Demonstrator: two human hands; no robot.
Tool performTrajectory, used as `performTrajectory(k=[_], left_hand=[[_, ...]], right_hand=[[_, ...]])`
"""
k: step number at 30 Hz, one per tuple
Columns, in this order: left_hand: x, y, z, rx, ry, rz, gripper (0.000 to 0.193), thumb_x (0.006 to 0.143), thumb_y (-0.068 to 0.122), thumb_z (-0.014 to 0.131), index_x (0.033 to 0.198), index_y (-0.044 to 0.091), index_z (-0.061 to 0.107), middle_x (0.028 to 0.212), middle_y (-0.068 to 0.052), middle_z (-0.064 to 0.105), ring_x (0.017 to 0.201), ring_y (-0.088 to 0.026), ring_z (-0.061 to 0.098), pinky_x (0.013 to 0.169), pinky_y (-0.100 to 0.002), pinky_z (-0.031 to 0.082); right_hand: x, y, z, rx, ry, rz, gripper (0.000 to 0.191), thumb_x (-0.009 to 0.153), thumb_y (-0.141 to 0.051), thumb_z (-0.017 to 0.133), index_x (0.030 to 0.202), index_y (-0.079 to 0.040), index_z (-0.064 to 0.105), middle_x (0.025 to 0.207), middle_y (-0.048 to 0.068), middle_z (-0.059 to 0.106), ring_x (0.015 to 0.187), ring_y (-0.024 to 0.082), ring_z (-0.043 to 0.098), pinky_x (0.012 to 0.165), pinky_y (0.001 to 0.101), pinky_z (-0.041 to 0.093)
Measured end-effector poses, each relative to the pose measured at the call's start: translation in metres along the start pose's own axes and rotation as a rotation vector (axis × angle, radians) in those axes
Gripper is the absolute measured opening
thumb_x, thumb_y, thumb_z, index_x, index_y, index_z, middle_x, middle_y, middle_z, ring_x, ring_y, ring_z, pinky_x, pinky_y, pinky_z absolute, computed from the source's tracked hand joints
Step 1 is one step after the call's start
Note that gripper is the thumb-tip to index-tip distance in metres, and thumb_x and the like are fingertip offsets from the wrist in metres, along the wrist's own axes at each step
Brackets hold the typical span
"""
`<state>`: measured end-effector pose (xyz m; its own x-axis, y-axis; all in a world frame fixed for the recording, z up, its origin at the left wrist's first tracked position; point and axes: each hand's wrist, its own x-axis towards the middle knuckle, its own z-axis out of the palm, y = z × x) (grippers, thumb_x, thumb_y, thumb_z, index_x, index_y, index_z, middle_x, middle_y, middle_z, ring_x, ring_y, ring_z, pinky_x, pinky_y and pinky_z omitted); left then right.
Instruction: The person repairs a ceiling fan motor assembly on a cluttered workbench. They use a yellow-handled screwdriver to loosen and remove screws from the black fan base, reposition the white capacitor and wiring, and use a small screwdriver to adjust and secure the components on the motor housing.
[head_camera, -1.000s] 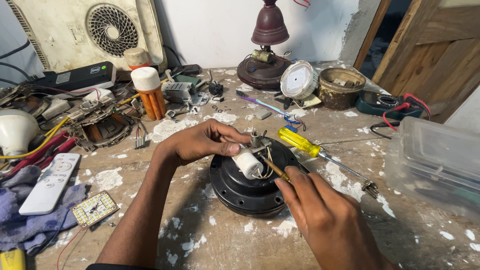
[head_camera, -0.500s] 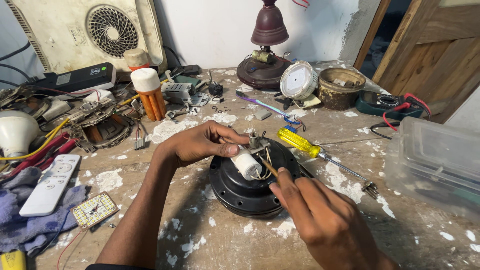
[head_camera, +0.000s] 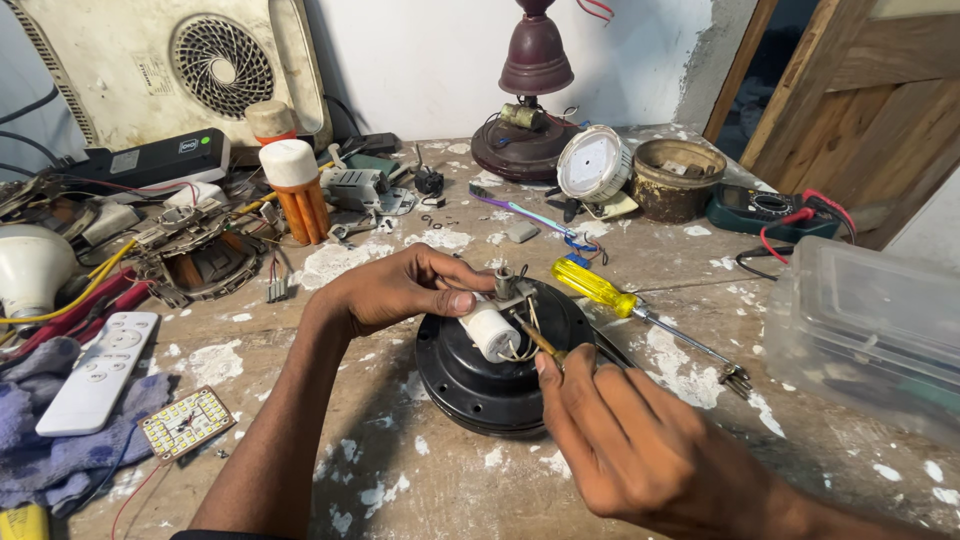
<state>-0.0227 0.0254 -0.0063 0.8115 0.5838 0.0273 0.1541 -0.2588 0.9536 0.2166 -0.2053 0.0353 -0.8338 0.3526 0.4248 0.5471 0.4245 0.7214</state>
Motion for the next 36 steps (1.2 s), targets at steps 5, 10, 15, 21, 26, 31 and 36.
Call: performTrajectory(k=[5,10,15,21,26,31,36], left_hand=[[0.000,0.000,0.000,-0.011,-0.010,0.003,0.049,0.083,0.029,0.080,0.126,0.007,0.074,0.118,-0.008,0.079,0.108,-0.015,0.072,0.099,-0.032,0.056],[-0.002,-0.001,0.000,-0.027,-0.013,0.002,0.049,0.083,0.029,0.081,0.126,0.006,0.074,0.118,-0.008,0.079,0.108,-0.015,0.072,0.098,-0.032,0.056],[-0.002,0.000,0.000,-0.022,-0.005,-0.011,0.049,0.082,0.030,0.081,0.125,0.007,0.074,0.118,-0.008,0.079,0.108,-0.015,0.072,0.098,-0.032,0.056],[-0.002,0.001,0.000,-0.013,-0.001,-0.012,0.049,0.082,0.031,0.081,0.125,0.007,0.075,0.117,-0.008,0.080,0.108,-0.015,0.073,0.098,-0.032,0.057],[-0.003,-0.001,-0.002,-0.019,-0.010,-0.011,0.049,0.083,0.030,0.081,0.126,0.007,0.075,0.116,-0.008,0.080,0.106,-0.015,0.072,0.097,-0.032,0.057],[-0.004,0.003,0.000,-0.004,-0.007,-0.008,0.048,0.082,0.030,0.081,0.123,0.007,0.076,0.117,-0.009,0.079,0.109,-0.018,0.072,0.100,-0.035,0.055],[-0.008,0.011,0.001,0.003,-0.106,0.133,0.050,0.081,0.036,0.085,0.121,0.007,0.077,0.133,-0.006,0.073,0.132,-0.015,0.063,0.112,-0.037,0.047]], right_hand=[[0.003,0.002,-0.001,-0.065,0.021,-0.074,0.033,0.086,-0.009,0.061,0.108,0.014,0.072,0.091,0.028,0.073,0.074,0.022,0.069,0.064,0.0285,0.057],[0.009,0.004,-0.005,-0.143,0.034,-0.120,0.025,0.090,-0.008,0.064,0.097,0.015,0.072,0.090,0.025,0.073,0.074,0.021,0.068,0.064,0.0274,0.055],[0.012,0.019,-0.012,-0.109,0.021,-0.215,0.030,0.079,-0.009,0.064,0.093,0.016,0.073,0.086,0.023,0.073,0.075,0.022,0.070,0.065,0.0281,0.056],[0.017,0.031,-0.014,-0.113,0.025,-0.329,0.029,0.074,-0.010,0.064,0.087,0.014,0.072,0.085,0.018,0.073,0.079,0.022,0.070,0.070,0.0286,0.058],[0.015,0.035,-0.013,-0.158,0.020,-0.372,0.034,0.076,-0.012,0.063,0.091,0.017,0.073,0.085,0.018,0.072,0.074,0.021,0.067,0.064,0.0275,0.054],[0.007,0.024,-0.005,-0.104,0.075,-0.268,0.028,0.082,-0.009,0.064,0.093,0.015,0.072,0.090,0.021,0.073,0.077,0.022,0.068,0.064,0.0280,0.055],[-0.002,-0.008,0.016,0.169,-0.035,-0.053,0.043,0.078,-0.013,0.064,0.113,0.011,0.070,0.114,0.026,0.068,0.078,0.024,0.066,0.062,0.0317,0.056]])
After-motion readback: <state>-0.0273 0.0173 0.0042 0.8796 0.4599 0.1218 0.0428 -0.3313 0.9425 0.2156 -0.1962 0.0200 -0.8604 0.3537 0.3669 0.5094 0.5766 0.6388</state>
